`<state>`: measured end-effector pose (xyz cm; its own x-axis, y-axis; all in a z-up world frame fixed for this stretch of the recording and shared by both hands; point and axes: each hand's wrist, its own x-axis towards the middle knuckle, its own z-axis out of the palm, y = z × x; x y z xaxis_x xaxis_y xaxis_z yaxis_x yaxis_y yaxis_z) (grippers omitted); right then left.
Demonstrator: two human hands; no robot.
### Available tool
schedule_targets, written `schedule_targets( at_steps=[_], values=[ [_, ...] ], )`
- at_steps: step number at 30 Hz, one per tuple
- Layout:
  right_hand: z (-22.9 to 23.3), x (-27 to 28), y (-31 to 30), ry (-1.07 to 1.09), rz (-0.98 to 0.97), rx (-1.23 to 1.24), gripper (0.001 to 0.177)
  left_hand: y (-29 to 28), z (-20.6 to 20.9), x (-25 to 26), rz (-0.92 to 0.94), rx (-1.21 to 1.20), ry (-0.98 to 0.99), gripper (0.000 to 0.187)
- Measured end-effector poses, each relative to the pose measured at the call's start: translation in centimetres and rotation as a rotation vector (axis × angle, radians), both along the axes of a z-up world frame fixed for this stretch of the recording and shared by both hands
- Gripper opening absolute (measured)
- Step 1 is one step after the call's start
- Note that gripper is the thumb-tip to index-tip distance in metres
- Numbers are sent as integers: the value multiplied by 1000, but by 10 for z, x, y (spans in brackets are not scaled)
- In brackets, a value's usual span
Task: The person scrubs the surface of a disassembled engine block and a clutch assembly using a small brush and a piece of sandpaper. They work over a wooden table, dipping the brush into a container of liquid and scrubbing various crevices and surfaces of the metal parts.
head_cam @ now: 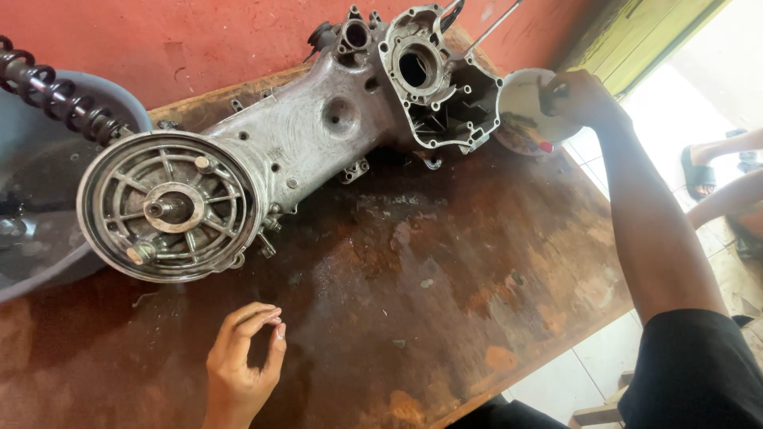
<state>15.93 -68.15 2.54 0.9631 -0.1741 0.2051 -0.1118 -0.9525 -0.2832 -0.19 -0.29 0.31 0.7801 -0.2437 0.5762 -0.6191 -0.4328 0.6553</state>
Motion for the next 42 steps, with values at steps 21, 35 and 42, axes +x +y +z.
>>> schedule_targets(
  at_steps=[21,35,42],
  values=[
    [72,-19,111,-303,0,269,39,0,-6,1,83,16,-46,21],
    [60,-8,163,-333,295,341,28,0,-8,1,76,8,-19,21],
    [53,5,149,-391,288,383,22,0,-11,2,93,15,0,19]
  ],
)
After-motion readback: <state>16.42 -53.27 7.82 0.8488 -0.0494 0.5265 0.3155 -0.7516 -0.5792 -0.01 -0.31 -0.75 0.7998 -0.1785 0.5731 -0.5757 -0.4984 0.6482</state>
